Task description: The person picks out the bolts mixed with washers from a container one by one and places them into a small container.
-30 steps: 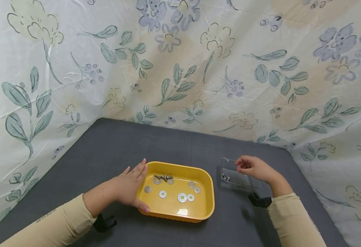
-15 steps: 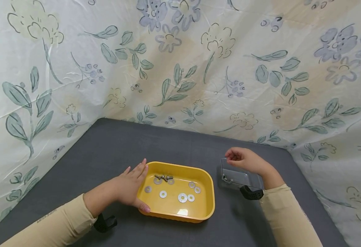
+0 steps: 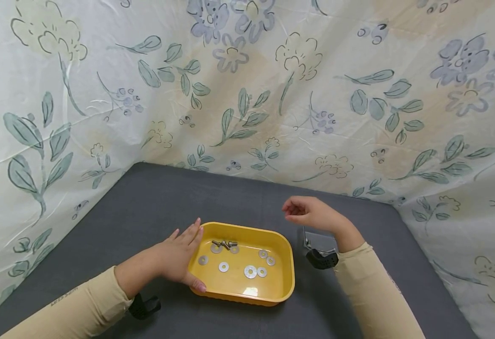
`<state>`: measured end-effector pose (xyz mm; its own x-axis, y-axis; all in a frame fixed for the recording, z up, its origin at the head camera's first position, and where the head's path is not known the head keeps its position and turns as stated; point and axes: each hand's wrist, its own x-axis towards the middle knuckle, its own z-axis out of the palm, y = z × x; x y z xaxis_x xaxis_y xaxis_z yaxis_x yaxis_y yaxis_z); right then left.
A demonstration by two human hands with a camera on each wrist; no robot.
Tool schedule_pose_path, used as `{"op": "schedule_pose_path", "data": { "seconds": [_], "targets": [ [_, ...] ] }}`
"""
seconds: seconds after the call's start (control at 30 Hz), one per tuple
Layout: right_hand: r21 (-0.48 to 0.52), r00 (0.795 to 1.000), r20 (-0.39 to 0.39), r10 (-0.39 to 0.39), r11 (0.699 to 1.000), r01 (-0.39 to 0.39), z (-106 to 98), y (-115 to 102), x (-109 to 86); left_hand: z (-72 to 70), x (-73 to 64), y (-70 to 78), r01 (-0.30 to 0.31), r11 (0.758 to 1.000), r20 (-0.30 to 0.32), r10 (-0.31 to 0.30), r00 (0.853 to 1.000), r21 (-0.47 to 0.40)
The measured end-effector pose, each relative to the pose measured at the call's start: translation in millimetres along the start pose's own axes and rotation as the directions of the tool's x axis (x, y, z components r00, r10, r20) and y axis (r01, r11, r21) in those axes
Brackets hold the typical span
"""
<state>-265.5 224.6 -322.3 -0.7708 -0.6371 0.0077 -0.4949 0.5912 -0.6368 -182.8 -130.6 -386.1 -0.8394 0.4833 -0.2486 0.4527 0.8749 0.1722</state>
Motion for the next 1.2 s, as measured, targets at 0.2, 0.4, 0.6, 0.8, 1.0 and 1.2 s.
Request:
{"op": "schedule_pose_path", "data": {
  "seconds": [0.2, 0.4, 0.6, 0.8, 1.0, 1.2],
  "targets": [
    [0.001, 0.999, 0.040, -0.035, 0.999, 0.035, 13, -10, 17.5, 1.1, 0.0, -0.3, 0.009, 1.000, 0.000, -0.009, 1.000, 0.006],
    [-0.002, 0.992, 0.103, -0.073, 0.997, 0.073, 32, -15, 34.3, 1.0, -1.1, 0.7, 0.009, 1.000, -0.020, -0.009, 1.000, 0.017],
    [0.004, 0.983, 0.166, -0.083, 0.996, 0.084, 51, -20, 48.8, -0.5, -2.2, 1.7, -0.001, 1.000, -0.033, 0.001, 0.999, 0.011],
    [-0.016, 0.973, 0.202, -0.110, 0.993, 0.116, 63, -23, 56.6, -0.1, -0.9, 1.1, 0.005, 1.000, -0.023, -0.005, 1.000, 0.023],
    [-0.001, 0.966, 0.236, -0.107, 0.994, 0.111, 74, -24, 61.8, 0.5, -0.3, 0.2, -0.003, 1.000, -0.031, 0.003, 1.000, 0.025],
    [-0.005, 0.951, 0.269, -0.151, 0.987, 0.158, 87, -23, 65.7, -0.4, -0.4, 0.8, -0.001, 1.000, -0.023, 0.002, 1.000, 0.023]
  ]
}}
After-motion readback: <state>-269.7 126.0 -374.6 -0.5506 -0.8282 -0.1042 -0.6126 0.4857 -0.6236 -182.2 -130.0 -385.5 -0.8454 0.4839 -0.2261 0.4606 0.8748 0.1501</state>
